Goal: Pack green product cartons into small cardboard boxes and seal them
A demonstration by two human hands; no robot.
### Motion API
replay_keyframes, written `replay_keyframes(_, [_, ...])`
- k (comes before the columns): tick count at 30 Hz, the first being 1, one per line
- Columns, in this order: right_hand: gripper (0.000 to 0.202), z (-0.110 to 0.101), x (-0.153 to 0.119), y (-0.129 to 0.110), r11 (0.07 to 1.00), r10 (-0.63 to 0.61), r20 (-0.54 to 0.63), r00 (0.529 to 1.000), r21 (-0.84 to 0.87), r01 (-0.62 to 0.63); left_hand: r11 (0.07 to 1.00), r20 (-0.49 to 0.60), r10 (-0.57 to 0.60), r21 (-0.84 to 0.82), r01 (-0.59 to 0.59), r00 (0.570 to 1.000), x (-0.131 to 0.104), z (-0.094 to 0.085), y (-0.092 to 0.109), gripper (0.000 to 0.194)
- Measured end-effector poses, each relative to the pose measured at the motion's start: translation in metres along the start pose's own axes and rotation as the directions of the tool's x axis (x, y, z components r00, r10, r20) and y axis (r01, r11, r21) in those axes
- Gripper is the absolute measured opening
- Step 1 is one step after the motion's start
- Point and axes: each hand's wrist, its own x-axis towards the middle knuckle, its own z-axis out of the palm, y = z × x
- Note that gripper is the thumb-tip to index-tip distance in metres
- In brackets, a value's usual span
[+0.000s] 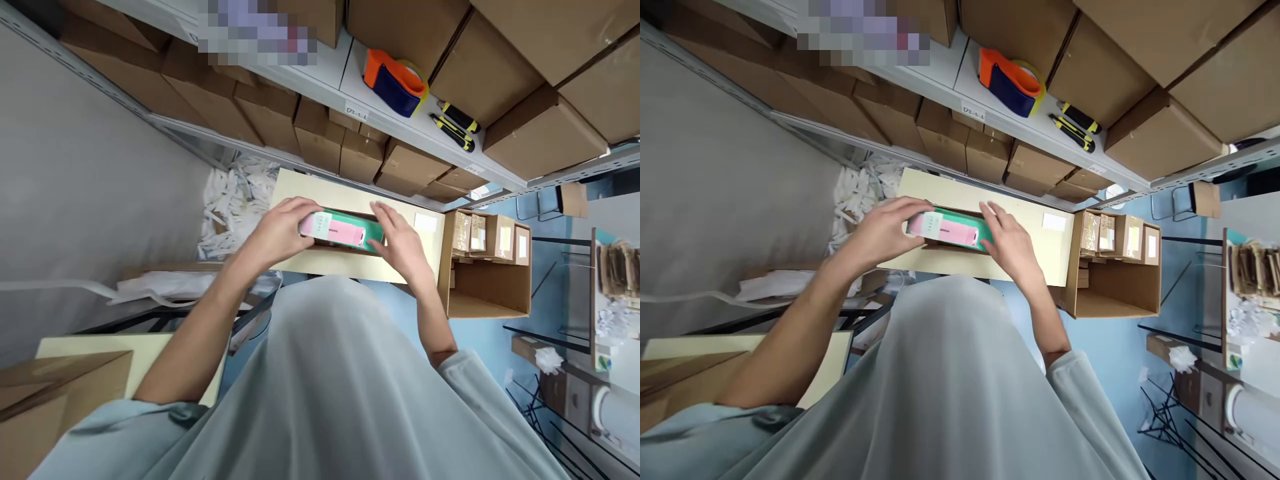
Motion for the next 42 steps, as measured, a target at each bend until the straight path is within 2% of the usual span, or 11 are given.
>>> replay_keyframes(3, [0.073, 0.021, -0.005, 0.019, 0.999, 0.011, 0.173, 0.985, -0.045, -0.003, 0.998, 0.067, 0.036, 0.043, -0.039, 0.997, 0.004, 0.028, -0.007, 0.058])
replay_keyframes(8, [0.066, 0.057, -0.003, 0.044, 0.997, 0.020, 0.221, 0.975, -0.075, -0.004, 0.994, 0.153, -0.006, 0.108, -0.011, 0.988, 0.019, 0.064, -0.025, 0.064])
replay_keyframes(13, [0.058, 0.093, 0.024, 0.058, 0.980, 0.066, 0.339, 0.939, -0.197, 0.002, 0.974, 0.263, -0.075, 0.228, 0.013, 0.962, 0.042, 0.095, -0.042, 0.067])
replay_keyframes(20, [0.045, 0.127, 0.049, 0.058, 0.978, 0.062, 0.424, 0.904, -0.208, 0.030, 0.866, 0.422, -0.262, 0.500, 0.018, 0.868, 0.064, 0.127, -0.051, 0.062])
replay_keyframes(26, [0.025, 0.133, 0.056, 0.046, 0.962, 0.158, 0.401, 0.903, -0.268, -0.049, 0.869, 0.418, -0.280, 0.492, 0.043, 0.864, 0.075, 0.138, -0.043, 0.052])
replay_keyframes(29, [0.024, 0.117, 0.038, 0.051, 0.965, 0.150, 0.349, 0.925, -0.255, -0.060, 0.872, 0.392, -0.295, 0.484, 0.077, 0.871, 0.066, 0.126, -0.042, 0.042])
replay_keyframes(31, [0.019, 0.104, 0.014, 0.057, 0.973, 0.134, 0.247, 0.960, -0.214, -0.081, 0.894, 0.328, -0.263, 0.436, 0.101, 0.908, 0.049, 0.112, -0.043, 0.039])
replay_keyframes(34, [0.024, 0.096, -0.027, 0.065, 0.964, 0.240, 0.013, 0.971, -0.121, -0.237, 0.932, -0.002, -0.214, 0.300, 0.205, 0.977, 0.015, 0.093, -0.046, 0.036])
replay_keyframes(37, [0.021, 0.104, -0.053, 0.068, 0.923, 0.383, -0.066, 0.922, -0.011, -0.384, 0.885, -0.311, -0.318, 0.242, 0.398, 0.896, -0.010, 0.083, -0.050, 0.044])
replay_keyframes(39, [0.017, 0.113, -0.058, 0.068, 0.898, 0.440, -0.064, 0.896, 0.048, -0.437, 0.833, -0.347, -0.414, 0.227, 0.504, 0.841, -0.016, 0.084, -0.052, 0.042])
replay_keyframes(42, [0.017, 0.124, -0.054, 0.068, 0.872, 0.487, -0.068, 0.871, 0.097, -0.480, 0.800, -0.300, -0.493, 0.214, 0.561, 0.817, -0.017, 0.088, -0.053, 0.026])
